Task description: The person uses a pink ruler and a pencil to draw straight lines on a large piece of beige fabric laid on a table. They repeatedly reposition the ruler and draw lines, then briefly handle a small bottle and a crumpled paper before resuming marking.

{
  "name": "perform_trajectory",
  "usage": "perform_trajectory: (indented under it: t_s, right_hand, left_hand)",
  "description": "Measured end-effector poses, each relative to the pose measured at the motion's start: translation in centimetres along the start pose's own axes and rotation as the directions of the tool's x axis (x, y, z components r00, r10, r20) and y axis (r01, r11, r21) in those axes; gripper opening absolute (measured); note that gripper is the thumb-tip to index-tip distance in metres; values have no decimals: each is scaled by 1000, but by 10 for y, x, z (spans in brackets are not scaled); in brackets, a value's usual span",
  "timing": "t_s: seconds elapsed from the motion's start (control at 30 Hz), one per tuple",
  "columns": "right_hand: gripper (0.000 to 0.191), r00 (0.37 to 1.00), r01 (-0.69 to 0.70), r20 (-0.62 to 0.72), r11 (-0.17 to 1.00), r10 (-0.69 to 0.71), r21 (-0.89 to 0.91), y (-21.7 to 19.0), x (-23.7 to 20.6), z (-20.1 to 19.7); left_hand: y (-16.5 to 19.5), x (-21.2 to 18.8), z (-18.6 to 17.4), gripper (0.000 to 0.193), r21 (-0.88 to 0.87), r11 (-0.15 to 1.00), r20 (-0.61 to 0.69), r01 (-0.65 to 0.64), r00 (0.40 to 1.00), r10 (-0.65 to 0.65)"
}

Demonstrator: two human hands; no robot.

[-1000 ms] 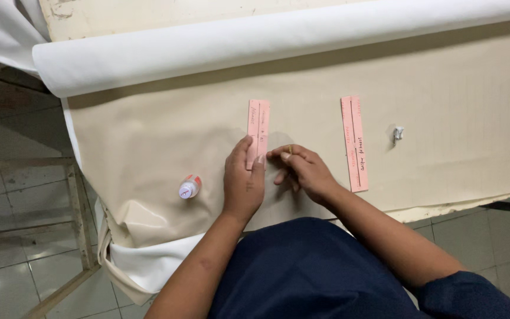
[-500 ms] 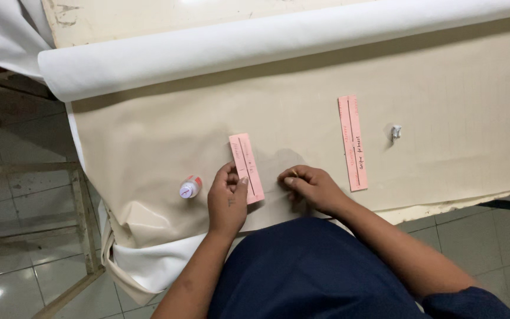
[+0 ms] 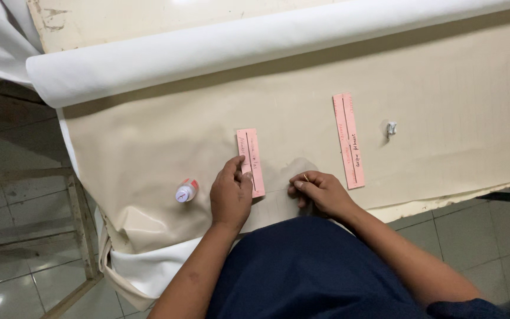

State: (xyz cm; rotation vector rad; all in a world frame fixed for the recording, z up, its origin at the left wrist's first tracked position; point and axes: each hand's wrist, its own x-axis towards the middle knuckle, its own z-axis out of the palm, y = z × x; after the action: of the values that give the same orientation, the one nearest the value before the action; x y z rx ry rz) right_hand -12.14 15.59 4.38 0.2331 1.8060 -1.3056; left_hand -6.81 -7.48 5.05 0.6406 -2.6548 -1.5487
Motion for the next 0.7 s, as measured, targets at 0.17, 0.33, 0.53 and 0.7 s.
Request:
perform_trajectory:
  t_s: [0.17,0.33,0.53,0.7]
  right_hand:
    - [30,1000,-18,2,1000,18,17,-5,2,0]
    - [30,999,-53,2,998,53,-38,-8,5,-1]
    - [31,995,-100,10,995,100,12,-10,6,-2]
    - [31,995,-80,58,996,78,36,-11,8,0]
  left_hand:
    - [-2,0,-1,38,-25,996,15,85,996,-84]
    - [1,6,1,37,-20,998,-5,53,999,-53]
    - [4,13,5,36,-247,953,139,178,979,-147]
    - [7,3,12,44,-337,900,284,275,942,-181]
